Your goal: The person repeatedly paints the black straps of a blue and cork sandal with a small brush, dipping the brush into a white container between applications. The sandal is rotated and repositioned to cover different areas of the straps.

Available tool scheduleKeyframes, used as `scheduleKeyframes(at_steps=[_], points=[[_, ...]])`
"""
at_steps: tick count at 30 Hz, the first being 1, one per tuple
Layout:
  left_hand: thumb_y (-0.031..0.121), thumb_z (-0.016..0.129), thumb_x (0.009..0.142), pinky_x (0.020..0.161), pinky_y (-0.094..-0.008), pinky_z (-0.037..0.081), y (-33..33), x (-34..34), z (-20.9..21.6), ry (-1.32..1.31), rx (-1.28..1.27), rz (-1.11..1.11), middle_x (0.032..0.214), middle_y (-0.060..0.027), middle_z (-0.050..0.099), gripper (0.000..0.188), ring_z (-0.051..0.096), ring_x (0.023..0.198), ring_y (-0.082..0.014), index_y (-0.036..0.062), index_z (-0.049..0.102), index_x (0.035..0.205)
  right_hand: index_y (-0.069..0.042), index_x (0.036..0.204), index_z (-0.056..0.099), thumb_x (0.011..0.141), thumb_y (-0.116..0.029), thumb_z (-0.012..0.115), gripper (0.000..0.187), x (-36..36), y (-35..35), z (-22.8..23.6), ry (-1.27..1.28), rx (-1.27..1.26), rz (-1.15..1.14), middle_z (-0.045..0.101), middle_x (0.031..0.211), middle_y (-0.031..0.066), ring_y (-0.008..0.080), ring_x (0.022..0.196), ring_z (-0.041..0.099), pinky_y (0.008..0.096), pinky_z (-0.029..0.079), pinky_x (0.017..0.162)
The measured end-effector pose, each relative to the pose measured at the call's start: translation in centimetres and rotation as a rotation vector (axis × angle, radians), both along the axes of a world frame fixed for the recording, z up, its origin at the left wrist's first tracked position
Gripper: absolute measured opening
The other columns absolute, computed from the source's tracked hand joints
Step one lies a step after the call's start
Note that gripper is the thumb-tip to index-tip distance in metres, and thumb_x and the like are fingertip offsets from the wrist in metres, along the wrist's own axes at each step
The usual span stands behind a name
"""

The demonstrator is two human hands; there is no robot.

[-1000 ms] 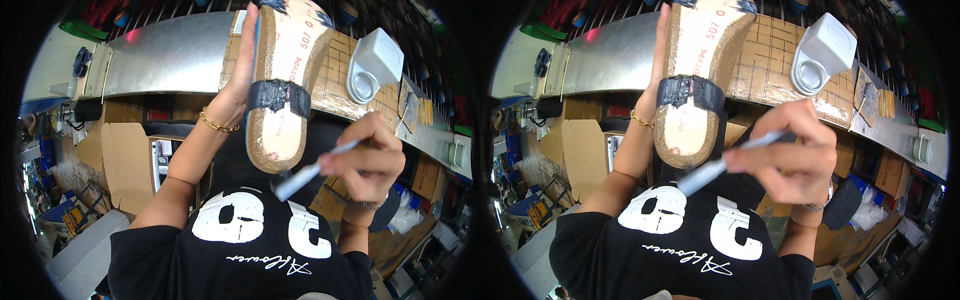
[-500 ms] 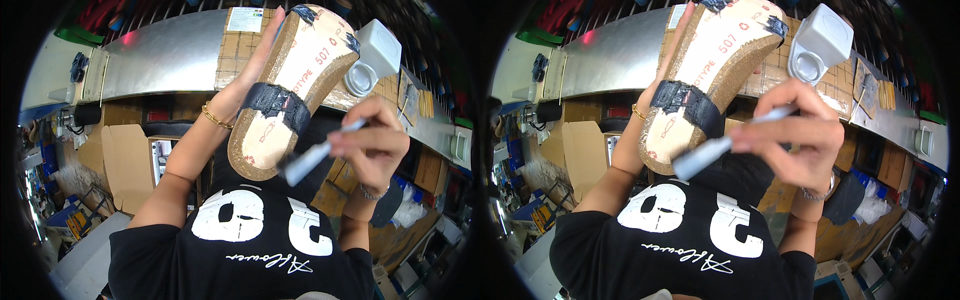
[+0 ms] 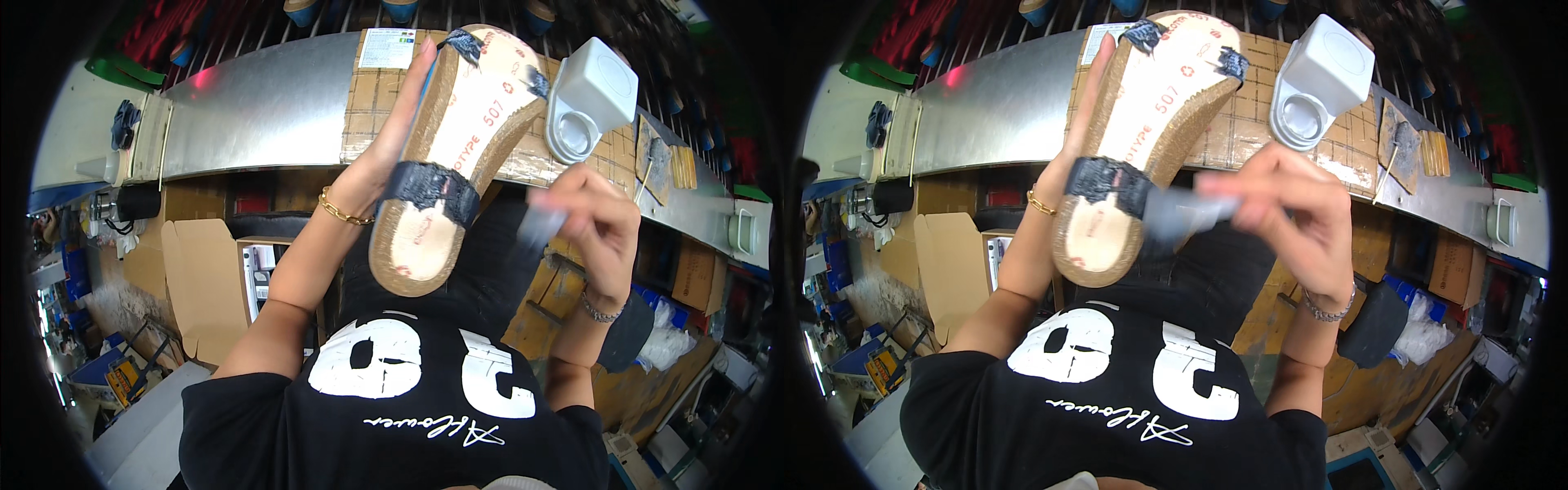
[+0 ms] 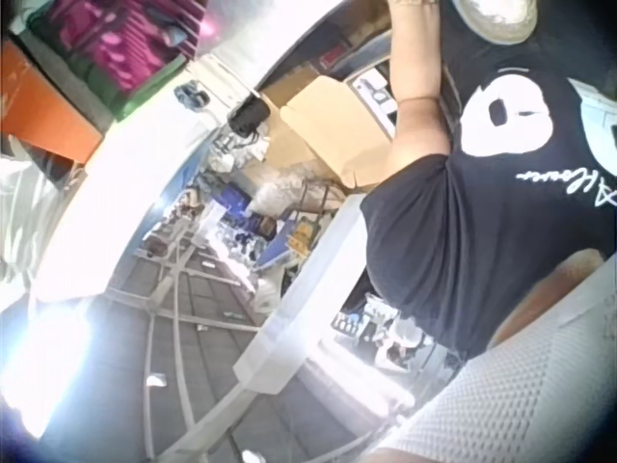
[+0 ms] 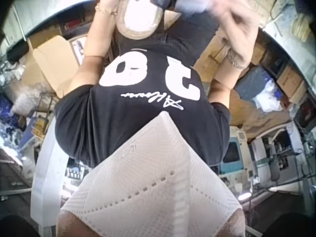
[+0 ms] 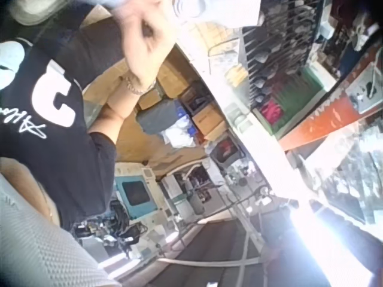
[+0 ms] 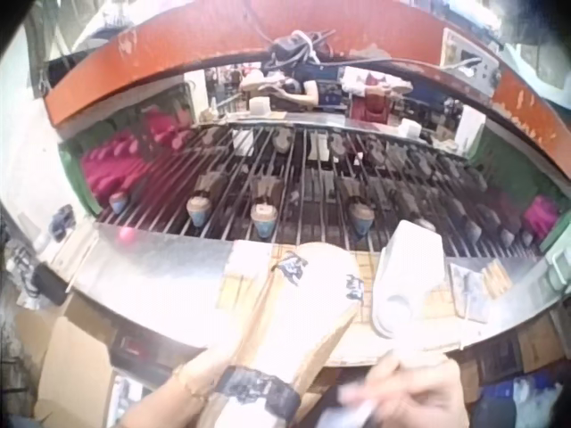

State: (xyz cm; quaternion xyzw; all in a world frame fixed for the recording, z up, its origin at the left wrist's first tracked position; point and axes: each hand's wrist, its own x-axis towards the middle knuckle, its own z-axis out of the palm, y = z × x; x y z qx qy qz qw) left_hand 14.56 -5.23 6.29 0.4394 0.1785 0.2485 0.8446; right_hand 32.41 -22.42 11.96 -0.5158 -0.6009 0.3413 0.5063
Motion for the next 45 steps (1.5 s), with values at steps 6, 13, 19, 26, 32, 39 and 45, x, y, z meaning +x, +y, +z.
scheduleKeyframes(at_steps=[6, 13, 19, 26, 32, 39, 45], points=[[0.070, 0.025, 0.102, 0.081, -0.0271, 0.060, -1.4, 0.8, 1.2, 0.077, -0.016, 0.087, 0.113, -0.0125, 0.070, 0.081, 0.071, 0.098, -0.0143, 0.0024, 0.055, 0.136, 0.001, 0.095, 0.070, 0.101, -0.014, 0.057, 0.021, -3.8, 2.2, -0.1, -0.009, 0.039, -0.192, 0.070, 0.089, 0.0069, 0.0171, 0.088, 0.063, 0.0291, 0.046, 0.079], [0.073, 0.029, 0.099, 0.083, -0.0279, 0.059, -2.2, 0.5, 1.6, 0.082, -0.114, 0.154, 0.120, -0.0134, 0.068, 0.086, 0.070, 0.101, -0.0154, 0.0018, 0.052, 0.141, -0.007, 0.100, 0.074, 0.095, -0.014, 0.061, 0.016, -5.7, 3.3, -2.0, -0.563, 0.365, -0.059, 0.076, 0.096, -0.0021, 0.0190, 0.118, 0.064, 0.0481, 0.019, 0.109], [0.074, 0.029, 0.099, 0.085, -0.0282, 0.059, -1.5, 0.5, -0.3, 0.070, -0.017, 0.108, 0.121, -0.0141, 0.068, 0.087, 0.070, 0.103, -0.0149, 0.0005, 0.051, 0.140, -0.009, 0.098, 0.077, 0.097, -0.022, 0.057, 0.024, -4.5, 1.2, -1.9, -0.371, 0.259, 0.048, 0.077, 0.101, 0.0045, 0.0161, 0.111, 0.067, 0.0466, 0.016, 0.112], [0.074, 0.026, 0.099, 0.086, -0.0271, 0.057, -1.3, 0.0, -0.5, 0.123, 0.094, 0.113, 0.118, -0.0137, 0.068, 0.089, 0.069, 0.102, -0.0138, -0.0007, 0.050, 0.140, 0.001, 0.102, 0.060, 0.110, -0.035, 0.031, 0.046, 6.5, 1.1, -3.7, -0.197, 0.267, -0.792, 0.068, 0.122, 0.0273, 0.0332, 0.132, 0.053, 0.0463, 0.022, 0.121], [0.074, 0.025, 0.100, 0.085, -0.0264, 0.054, -1.7, -0.9, 0.3, 0.145, 0.135, 0.103, 0.113, -0.0112, 0.068, 0.086, 0.066, 0.099, -0.0110, 0.0011, 0.053, 0.137, -0.004, 0.132, 0.060, 0.103, -0.036, 0.054, 0.043, 25.9, -4.4, -15.3, -0.685, -0.279, -1.197, 0.068, 0.132, 0.0088, 0.0284, 0.136, 0.050, 0.0605, 0.004, 0.120], [0.077, 0.027, 0.098, 0.089, -0.0284, 0.053, -1.9, -0.8, 0.6, 0.198, 0.282, 0.121, 0.114, -0.0141, 0.068, 0.090, 0.066, 0.101, -0.0146, -0.0019, 0.056, 0.132, -0.006, 0.114, 0.065, 0.103, -0.033, 0.055, 0.031, 23.8, -3.4, -16.5, -1.129, -0.495, -1.258, 0.073, 0.119, 0.0083, 0.0297, 0.108, 0.066, 0.0658, 0.004, 0.118], [0.076, 0.026, 0.099, 0.089, -0.0278, 0.053, -2.1, -0.1, 1.4, 0.228, 0.236, 0.156, 0.116, -0.0158, 0.068, 0.091, 0.066, 0.103, -0.0154, -0.0029, 0.058, 0.131, -0.005, 0.098, 0.066, 0.095, -0.038, 0.068, 0.033, 20.9, -3.3, -13.5, -0.989, -0.380, -1.335, 0.073, 0.097, 0.0068, 0.0281, 0.099, 0.068, 0.0603, 0.017, 0.116]])
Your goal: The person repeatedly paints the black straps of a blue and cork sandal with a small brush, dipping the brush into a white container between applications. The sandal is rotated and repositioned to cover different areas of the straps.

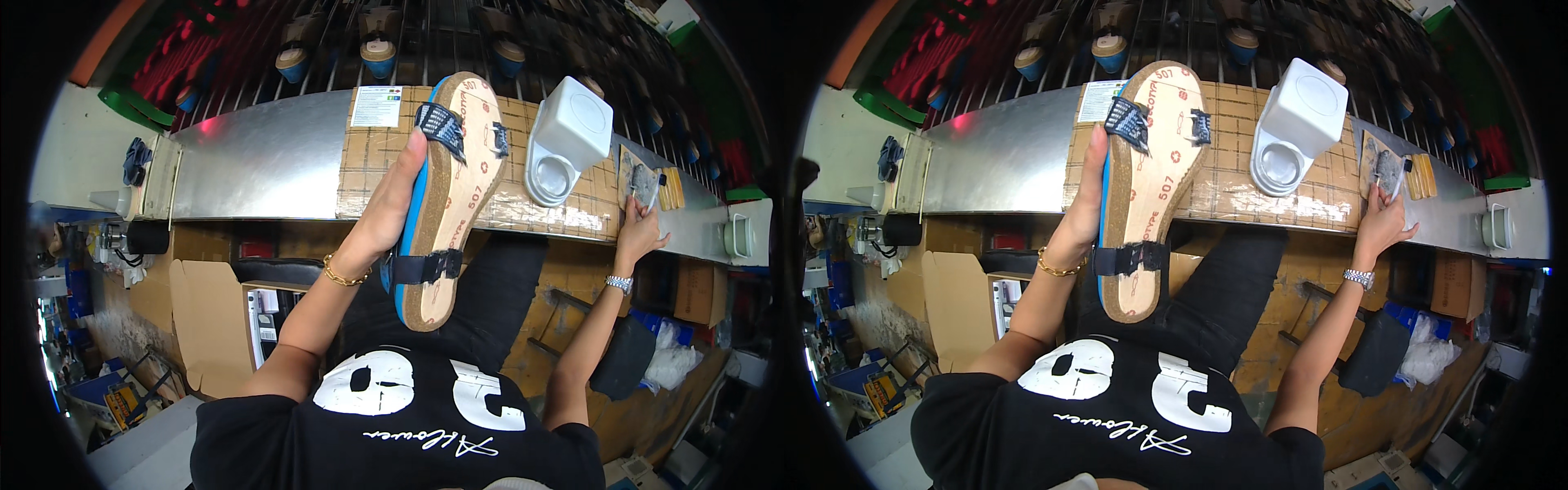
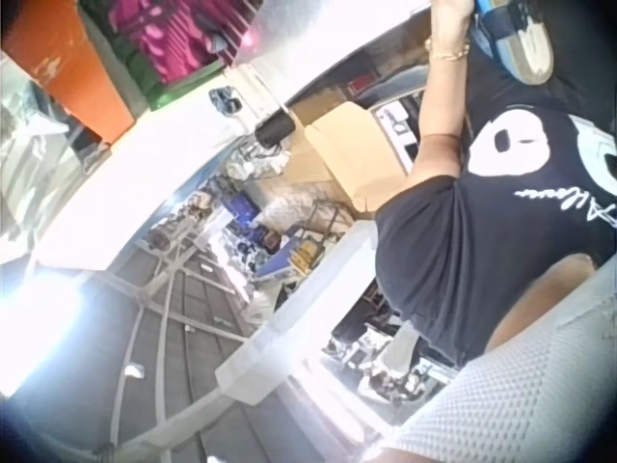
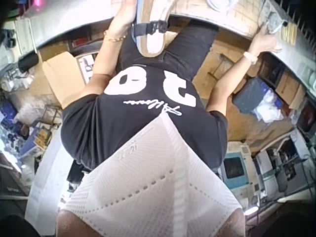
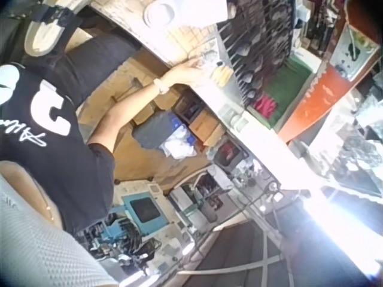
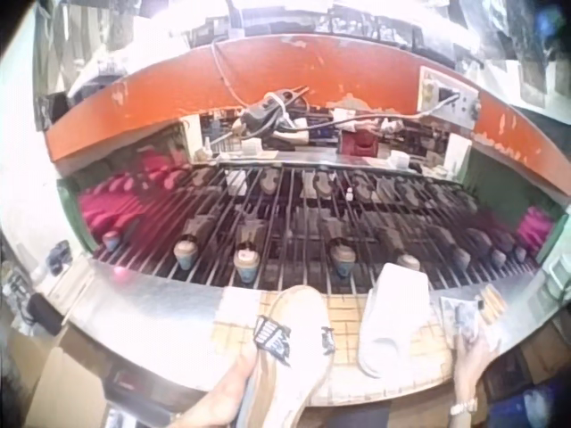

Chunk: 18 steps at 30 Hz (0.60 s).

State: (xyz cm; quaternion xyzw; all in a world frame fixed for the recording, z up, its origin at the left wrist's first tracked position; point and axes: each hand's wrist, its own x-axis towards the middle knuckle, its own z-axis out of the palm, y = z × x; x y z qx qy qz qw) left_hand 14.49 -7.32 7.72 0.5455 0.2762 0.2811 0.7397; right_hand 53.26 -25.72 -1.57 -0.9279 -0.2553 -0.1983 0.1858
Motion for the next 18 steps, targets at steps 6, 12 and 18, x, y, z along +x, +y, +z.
scheduleKeyframes(at_steps=[6, 12, 18], points=[[0.080, 0.024, 0.096, 0.101, -0.0314, 0.047, 0.7, 0.1, -1.8, 0.151, -0.033, -0.034, 0.130, -0.0219, 0.062, 0.100, 0.064, 0.113, -0.0240, -0.0058, 0.052, 0.139, -0.005, 0.094, 0.066, 0.090, -0.043, 0.074, 0.039, -3.0, 0.9, 2.7, -0.247, 0.188, -0.004, 0.070, 0.091, 0.0080, 0.0262, 0.094, 0.062, 0.0522, 0.029, 0.106], [0.085, 0.020, 0.092, 0.107, -0.0370, 0.041, 0.8, 0.9, -4.7, 0.325, 0.061, -0.125, 0.125, -0.0298, 0.064, 0.110, 0.062, 0.118, -0.0337, -0.0099, 0.059, 0.131, 0.005, 0.120, 0.063, 0.108, -0.035, 0.025, 0.057, -18.5, 6.5, 10.4, 0.395, 0.515, 1.060, 0.075, 0.116, 0.0112, 0.0264, 0.131, 0.051, 0.0456, 0.027, 0.118], [0.086, 0.019, 0.092, 0.106, -0.0377, 0.041, 0.7, 0.9, -5.4, 0.331, 0.116, -0.155, 0.121, -0.0308, 0.066, 0.110, 0.062, 0.118, -0.0350, -0.0087, 0.064, 0.126, -0.001, 0.093, 0.058, 0.106, -0.032, 0.034, 0.041, -20.7, 9.7, 10.6, 0.055, 0.332, 1.333, 0.077, 0.109, 0.0030, 0.0266, 0.132, 0.053, 0.0506, 0.007, 0.122]])
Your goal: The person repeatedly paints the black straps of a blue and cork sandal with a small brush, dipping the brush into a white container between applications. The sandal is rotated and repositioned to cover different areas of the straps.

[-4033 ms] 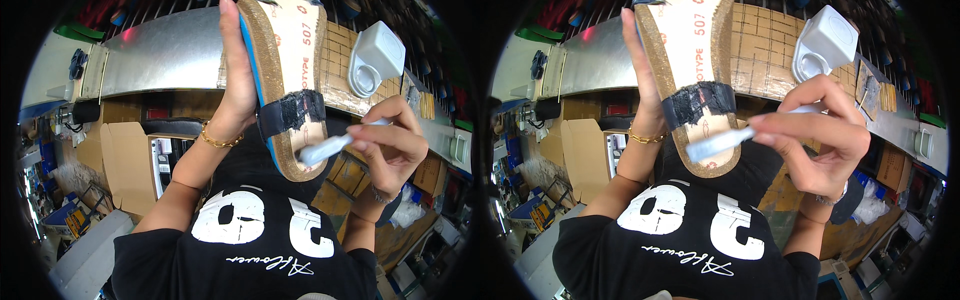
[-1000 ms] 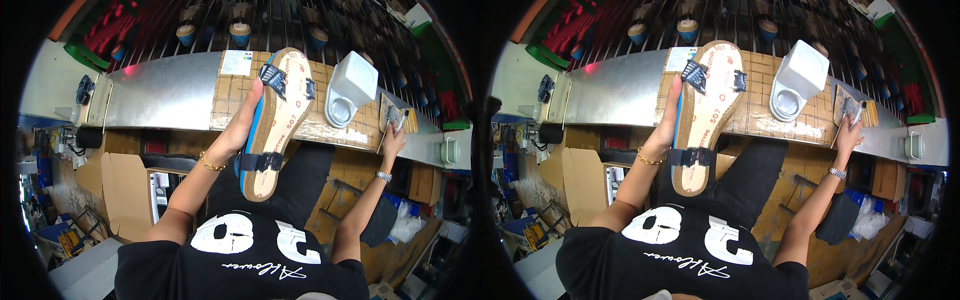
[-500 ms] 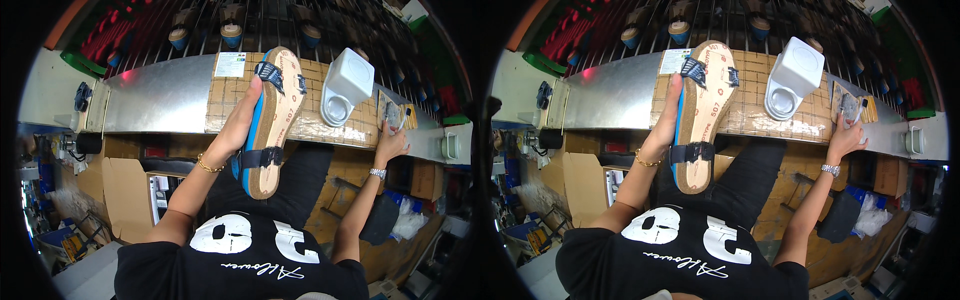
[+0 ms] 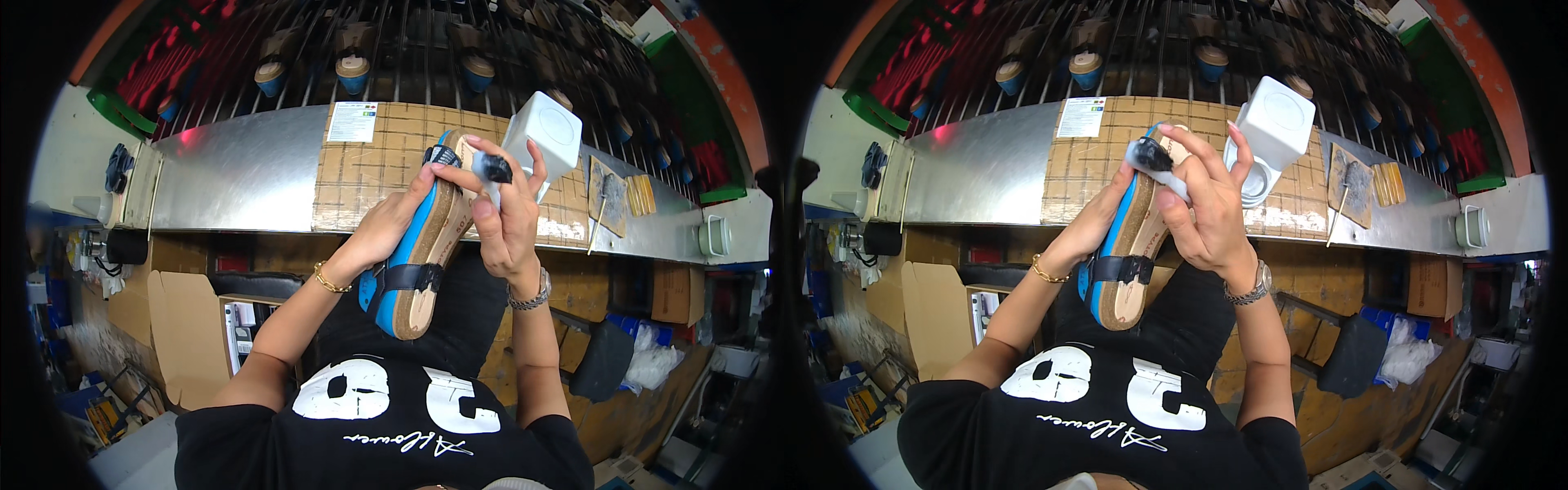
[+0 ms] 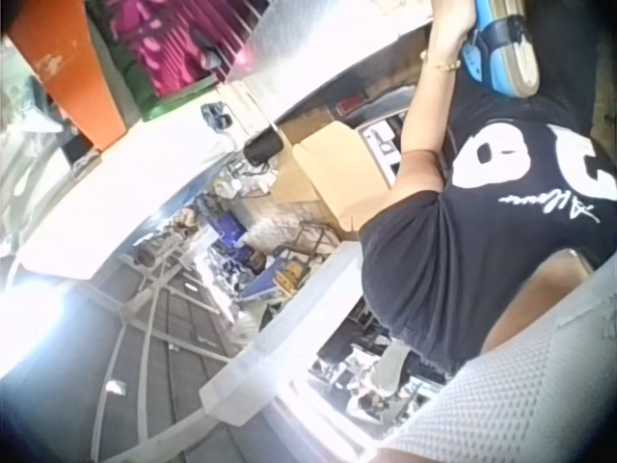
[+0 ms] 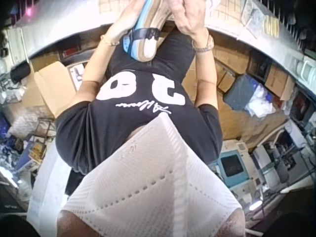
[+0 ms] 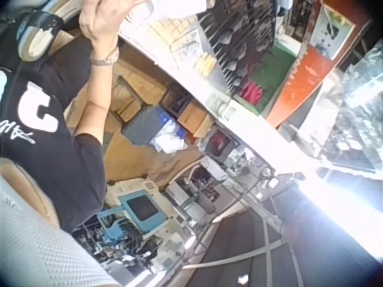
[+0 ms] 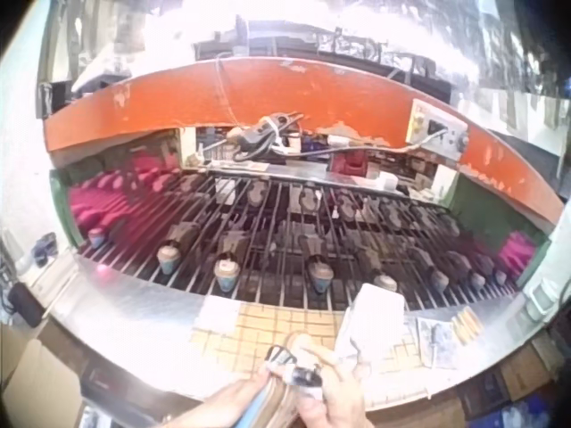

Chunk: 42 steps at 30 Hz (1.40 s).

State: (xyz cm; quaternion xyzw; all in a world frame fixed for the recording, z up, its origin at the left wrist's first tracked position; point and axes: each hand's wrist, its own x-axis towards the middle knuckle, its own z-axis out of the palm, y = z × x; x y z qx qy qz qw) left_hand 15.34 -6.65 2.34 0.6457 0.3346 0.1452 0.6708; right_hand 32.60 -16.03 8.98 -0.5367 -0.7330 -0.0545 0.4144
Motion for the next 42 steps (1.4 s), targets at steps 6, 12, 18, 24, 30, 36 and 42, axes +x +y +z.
scheduleKeyframes(at_steps=[6, 12, 18, 24, 30, 36, 42], points=[[0.086, 0.020, 0.091, 0.107, -0.0367, 0.041, 0.6, -1.0, 0.2, -0.063, -0.065, 0.078, 0.128, -0.0308, 0.062, 0.110, 0.060, 0.122, -0.0341, -0.0089, 0.060, 0.131, 0.000, 0.099, 0.071, 0.097, -0.027, 0.047, 0.036, -0.2, -1.8, -0.4, 0.375, -0.068, 0.193, 0.073, 0.113, 0.0157, 0.0280, 0.108, 0.068, 0.0511, 0.013, 0.119], [0.076, 0.030, 0.097, 0.110, -0.0373, 0.039, 2.2, -4.2, 1.2, -0.196, -0.290, 0.117, 0.134, -0.0263, 0.060, 0.096, 0.059, 0.124, -0.0291, -0.0060, 0.053, 0.140, 0.003, 0.120, 0.066, 0.105, -0.027, 0.040, 0.043, 4.1, -3.3, -0.5, 0.577, 0.050, -0.266, 0.071, 0.115, 0.0179, 0.0283, 0.123, 0.058, 0.0452, 0.028, 0.116], [0.032, 0.057, 0.101, 0.107, -0.0464, 0.048, 6.6, -15.8, -0.9, -1.138, -0.618, 0.007, 0.143, -0.0256, 0.051, 0.064, 0.057, 0.126, -0.0340, -0.0015, 0.037, 0.151, 0.004, 0.145, 0.045, 0.106, -0.031, 0.050, 0.053, 12.9, -10.3, -11.6, 0.116, -0.327, -1.049, 0.056, 0.149, 0.0077, 0.0268, 0.139, 0.046, 0.0510, 0.011, 0.122], [0.056, 0.072, 0.080, 0.083, -0.0306, 0.063, 22.4, -21.5, 0.7, -1.283, -0.931, 0.377, 0.129, -0.0209, 0.052, 0.090, 0.065, 0.100, -0.0285, -0.0051, 0.042, 0.140, 0.002, 0.145, 0.043, 0.104, -0.028, 0.054, 0.052, 9.8, -9.8, -13.0, -0.185, -0.321, -1.123, 0.065, 0.136, 0.0103, 0.0226, 0.126, 0.060, 0.0540, 0.005, 0.122], [0.052, 0.089, 0.068, 0.076, -0.0318, 0.065, 41.0, -25.6, -1.4, -1.119, -0.938, 0.582, 0.114, -0.0217, 0.059, 0.081, 0.068, 0.094, -0.0292, 0.0003, 0.059, 0.122, 0.001, 0.117, 0.060, 0.100, -0.023, 0.062, 0.030, 10.6, -8.9, -11.0, 0.074, -0.236, -1.070, 0.075, 0.097, 0.0097, 0.0224, 0.096, 0.070, 0.0529, 0.008, 0.122], [0.041, 0.094, 0.063, 0.096, -0.0528, 0.059, 47.2, -25.7, -0.6, -1.011, -1.414, 1.423, 0.137, -0.0248, 0.046, 0.095, 0.053, 0.127, -0.0430, -0.0020, 0.049, 0.136, 0.007, 0.106, 0.063, 0.101, -0.015, 0.063, 0.023, 12.0, -10.2, -8.4, 0.542, -0.020, -0.969, 0.065, 0.095, 0.0070, 0.0143, 0.092, 0.059, 0.0302, 0.041, 0.098], [0.029, 0.058, 0.094, 0.107, -0.0573, 0.048, 47.7, -28.1, -1.3, -0.717, -0.403, 1.487, 0.151, -0.0296, 0.038, 0.061, 0.034, 0.139, -0.0555, 0.0004, 0.043, 0.147, 0.009, 0.112, 0.066, 0.102, -0.011, 0.060, 0.023, 13.8, -11.7, -9.0, 0.684, 0.029, -0.845, 0.059, 0.092, 0.0038, 0.0135, 0.094, 0.057, 0.0298, 0.044, 0.094]])
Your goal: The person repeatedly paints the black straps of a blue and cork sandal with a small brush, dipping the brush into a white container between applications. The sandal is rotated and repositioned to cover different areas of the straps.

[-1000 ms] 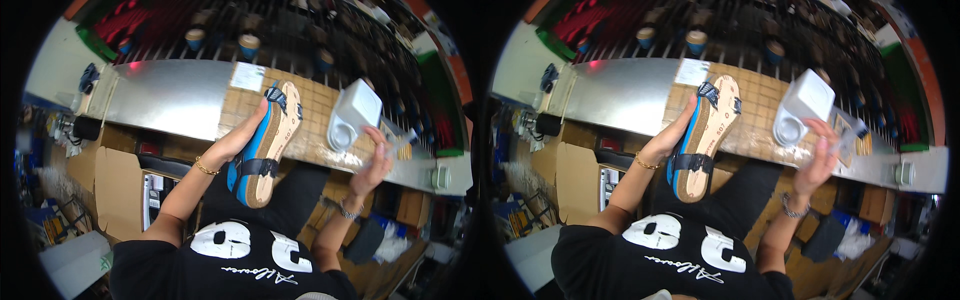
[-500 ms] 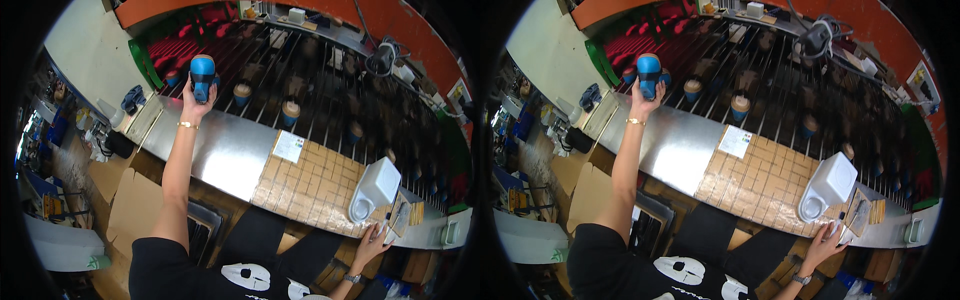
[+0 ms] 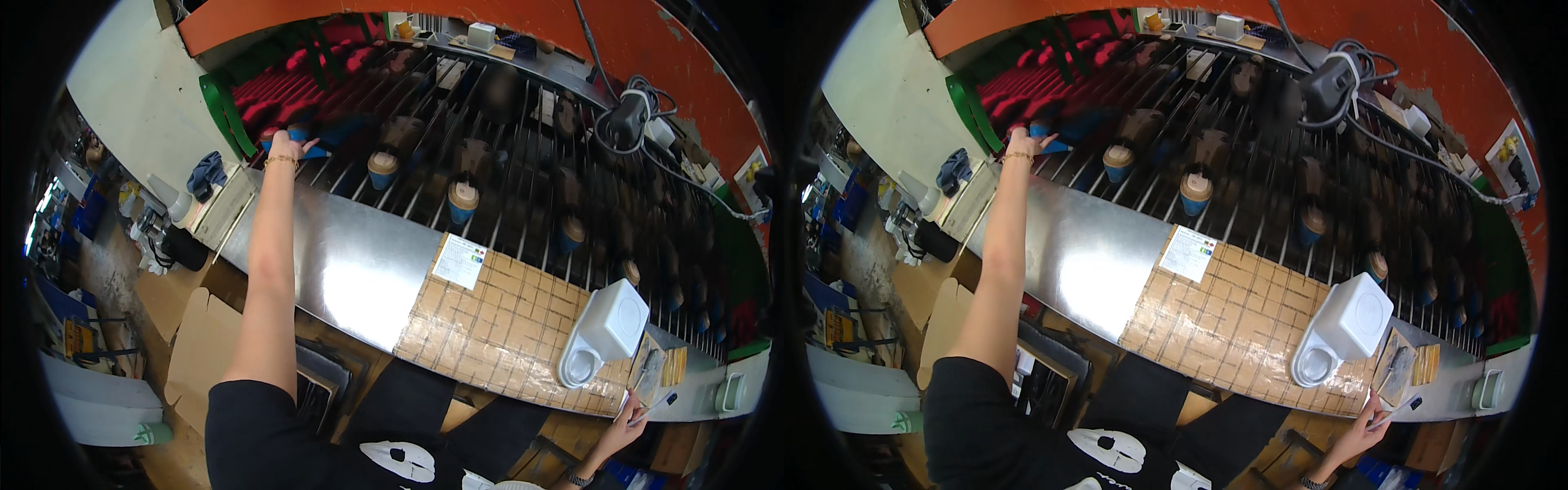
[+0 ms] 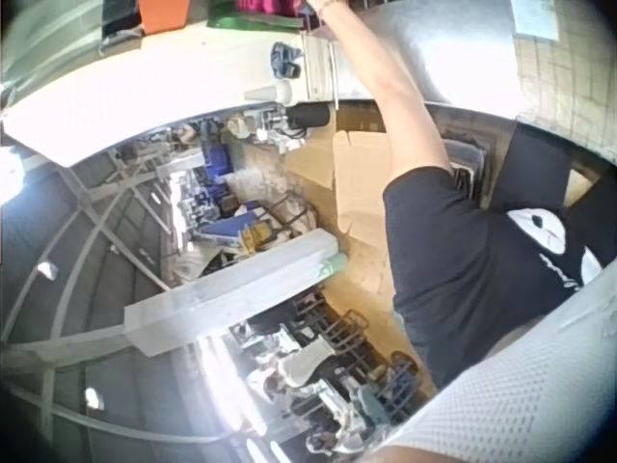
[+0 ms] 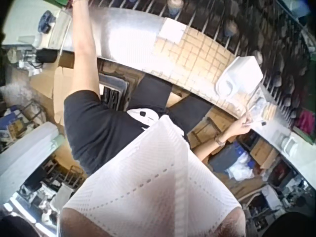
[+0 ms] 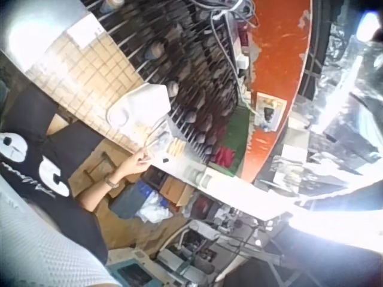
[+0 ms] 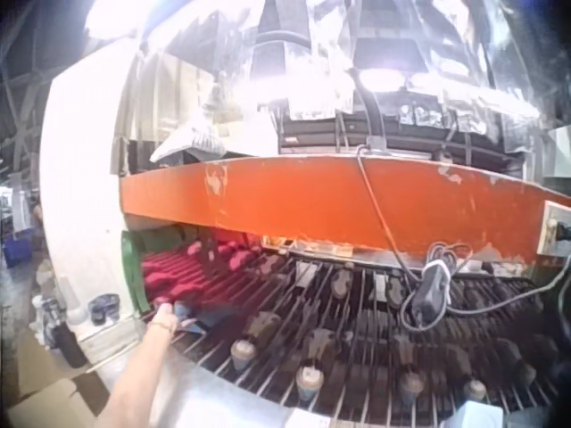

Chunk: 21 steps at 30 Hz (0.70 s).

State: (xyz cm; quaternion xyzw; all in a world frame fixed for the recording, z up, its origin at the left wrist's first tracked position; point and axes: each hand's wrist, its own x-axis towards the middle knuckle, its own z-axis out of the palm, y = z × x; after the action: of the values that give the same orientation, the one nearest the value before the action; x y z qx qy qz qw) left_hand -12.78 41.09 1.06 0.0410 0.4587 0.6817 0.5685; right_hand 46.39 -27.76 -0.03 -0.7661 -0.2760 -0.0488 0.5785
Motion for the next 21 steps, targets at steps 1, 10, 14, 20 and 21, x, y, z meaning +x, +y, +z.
scheduleKeyframes(at_steps=[1, 10, 14, 20, 21], points=[[0.029, 0.060, 0.093, 0.107, -0.0560, 0.048, -0.4, 0.5, -0.6, 0.132, -0.029, 0.025, 0.149, -0.0296, 0.040, 0.063, 0.036, 0.138, -0.0546, -0.0005, 0.043, 0.146, 0.009, 0.112, 0.066, 0.102, -0.011, 0.060, 0.024, 0.2, -0.2, -0.3, 0.006, 0.023, -0.006, 0.061, 0.095, 0.0054, 0.0138, 0.095, 0.058, 0.0303, 0.044, 0.095], [0.027, 0.084, 0.066, 0.111, -0.0439, 0.041, -1.9, 2.9, -1.1, 1.190, -0.366, 0.180, 0.137, -0.0318, 0.054, 0.101, 0.054, 0.129, -0.0439, -0.0102, 0.032, 0.143, 0.010, 0.115, 0.063, 0.104, -0.011, 0.056, 0.025, -0.7, -0.5, 2.3, -0.056, 0.009, -0.039, 0.069, 0.108, 0.0150, 0.0180, 0.100, 0.063, 0.0328, 0.046, 0.098], [0.036, 0.101, 0.052, 0.117, -0.0368, 0.035, 3.1, -11.2, -3.7, 1.058, -0.122, -0.014, 0.149, -0.0289, 0.044, 0.148, 0.047, 0.138, -0.0372, -0.0103, 0.004, 0.154, 0.011, 0.097, 0.072, 0.098, -0.011, 0.067, 0.022, -1.5, 1.8, 4.2, -0.172, 0.048, -0.123, 0.075, 0.088, 0.0172, 0.0205, 0.074, 0.067, 0.0337, 0.055, 0.072], [0.018, 0.100, 0.058, 0.099, -0.0453, 0.053, 2.4, -2.7, -6.2, 0.860, -0.023, -0.319, 0.142, -0.0256, 0.050, 0.146, 0.061, 0.122, -0.0303, -0.0023, -0.007, 0.156, 0.004, 0.067, 0.051, 0.094, -0.006, 0.070, 0.035, -5.2, 2.8, 8.4, -0.115, 0.133, -0.265, 0.072, 0.083, 0.0193, 0.0167, 0.071, 0.062, 0.0331, 0.053, 0.070], [0.005, 0.097, 0.060, 0.086, -0.0456, 0.060, 2.9, -3.4, -6.7, 0.798, 0.088, -0.324, 0.138, -0.0256, 0.052, 0.149, 0.067, 0.109, -0.0274, 0.0044, -0.015, 0.157, 0.002, 0.067, 0.050, 0.093, -0.004, 0.070, 0.034, -4.3, 2.5, 7.6, -0.122, 0.130, -0.257, 0.071, 0.082, 0.0177, 0.0163, 0.070, 0.061, 0.0334, 0.053, 0.070]])
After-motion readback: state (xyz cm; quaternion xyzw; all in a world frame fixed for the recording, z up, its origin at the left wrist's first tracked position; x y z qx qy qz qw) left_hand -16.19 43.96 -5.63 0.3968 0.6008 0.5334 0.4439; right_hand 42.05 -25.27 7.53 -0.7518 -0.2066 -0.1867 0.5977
